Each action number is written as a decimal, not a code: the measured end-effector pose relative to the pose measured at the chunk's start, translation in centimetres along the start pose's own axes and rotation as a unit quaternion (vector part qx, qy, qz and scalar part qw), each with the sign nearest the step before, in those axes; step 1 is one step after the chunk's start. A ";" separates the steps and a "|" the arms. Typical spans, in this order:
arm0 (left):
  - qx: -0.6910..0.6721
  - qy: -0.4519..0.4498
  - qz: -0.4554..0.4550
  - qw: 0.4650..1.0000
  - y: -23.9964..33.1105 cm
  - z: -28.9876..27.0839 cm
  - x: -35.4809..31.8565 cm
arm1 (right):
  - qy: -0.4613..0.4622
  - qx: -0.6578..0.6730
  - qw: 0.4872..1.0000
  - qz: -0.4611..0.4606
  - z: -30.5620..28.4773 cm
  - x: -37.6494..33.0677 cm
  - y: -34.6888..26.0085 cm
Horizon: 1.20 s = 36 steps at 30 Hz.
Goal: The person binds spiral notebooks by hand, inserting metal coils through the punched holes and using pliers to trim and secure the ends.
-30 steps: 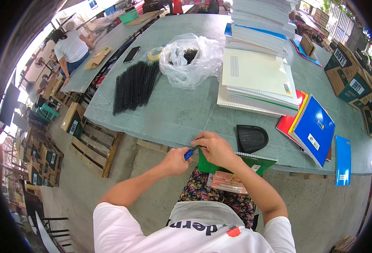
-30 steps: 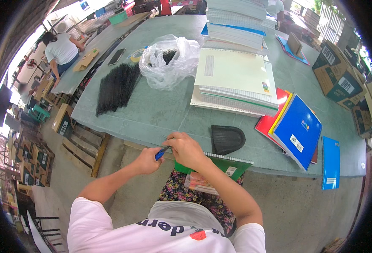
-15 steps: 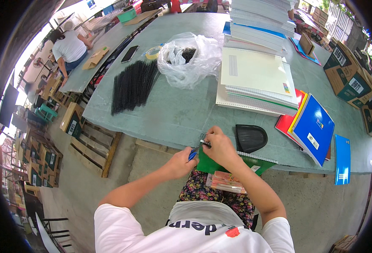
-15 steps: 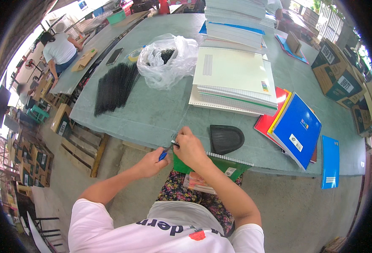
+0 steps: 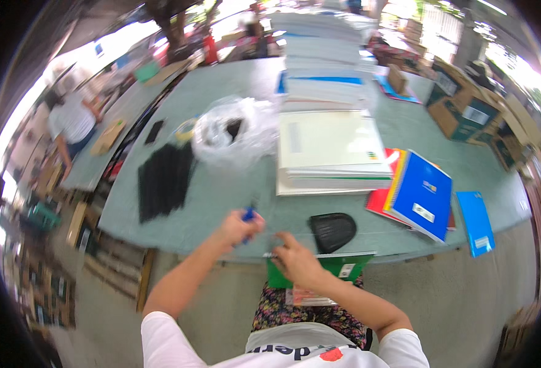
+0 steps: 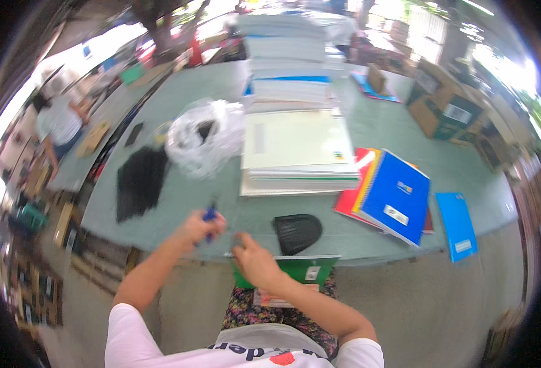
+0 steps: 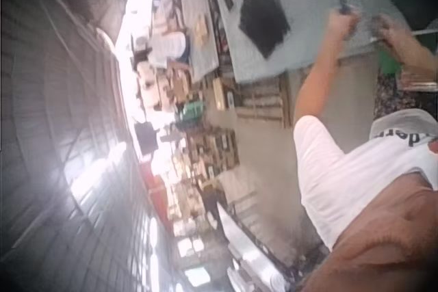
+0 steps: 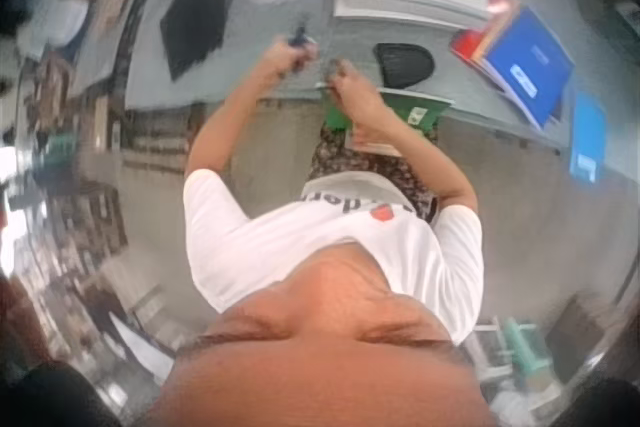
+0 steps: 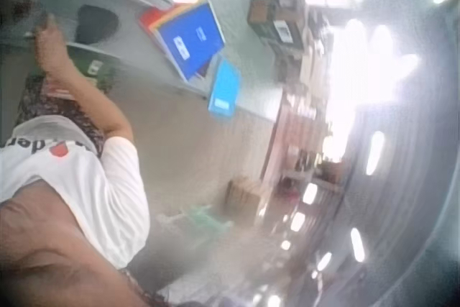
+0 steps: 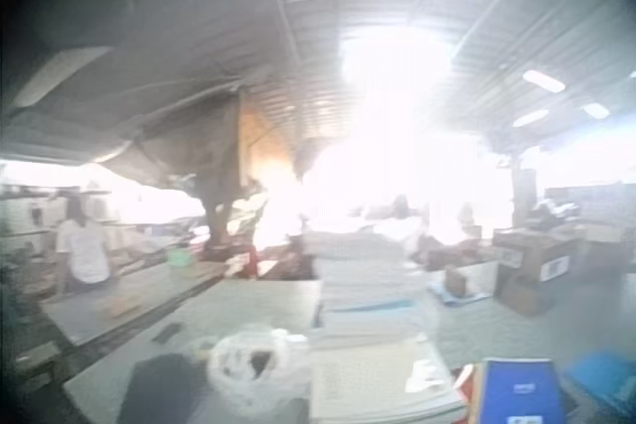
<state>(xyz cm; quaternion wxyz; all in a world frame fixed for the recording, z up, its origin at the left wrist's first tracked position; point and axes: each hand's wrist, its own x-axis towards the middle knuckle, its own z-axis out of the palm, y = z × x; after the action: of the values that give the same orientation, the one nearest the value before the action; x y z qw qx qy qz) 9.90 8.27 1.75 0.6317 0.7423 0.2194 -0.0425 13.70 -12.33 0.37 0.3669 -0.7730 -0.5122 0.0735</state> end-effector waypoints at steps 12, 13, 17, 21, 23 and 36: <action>0.237 0.228 0.248 0.911 0.5 -7.0 5.8 | 0.109 0.008 0.967 0.229 -16.1 -11.5 3.6; 0.300 0.220 0.289 0.882 -0.5 -6.0 4.3 | 0.106 0.013 0.965 0.240 -20.7 -12.0 3.2; 0.375 0.229 0.193 0.877 -5.6 -6.7 1.9 | 0.145 -0.098 0.962 0.210 -32.0 -10.6 1.6; 0.493 0.339 0.156 0.786 -7.3 -5.2 0.5 | 0.083 -0.426 0.874 0.218 -32.9 -4.1 5.5; 0.478 0.369 0.148 0.783 -7.9 -4.6 0.7 | 0.062 -0.396 0.906 0.132 -31.5 -2.4 11.1; 0.501 0.398 0.195 0.743 -7.6 -3.4 0.8 | 0.211 -0.135 0.962 0.111 -21.5 6.4 12.8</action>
<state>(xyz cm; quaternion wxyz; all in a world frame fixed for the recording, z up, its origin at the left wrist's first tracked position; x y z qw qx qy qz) 6.97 12.56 -4.87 0.0184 0.9280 0.2487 0.2769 36.64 -20.11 9.28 0.3488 -0.8653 -0.3391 -0.1205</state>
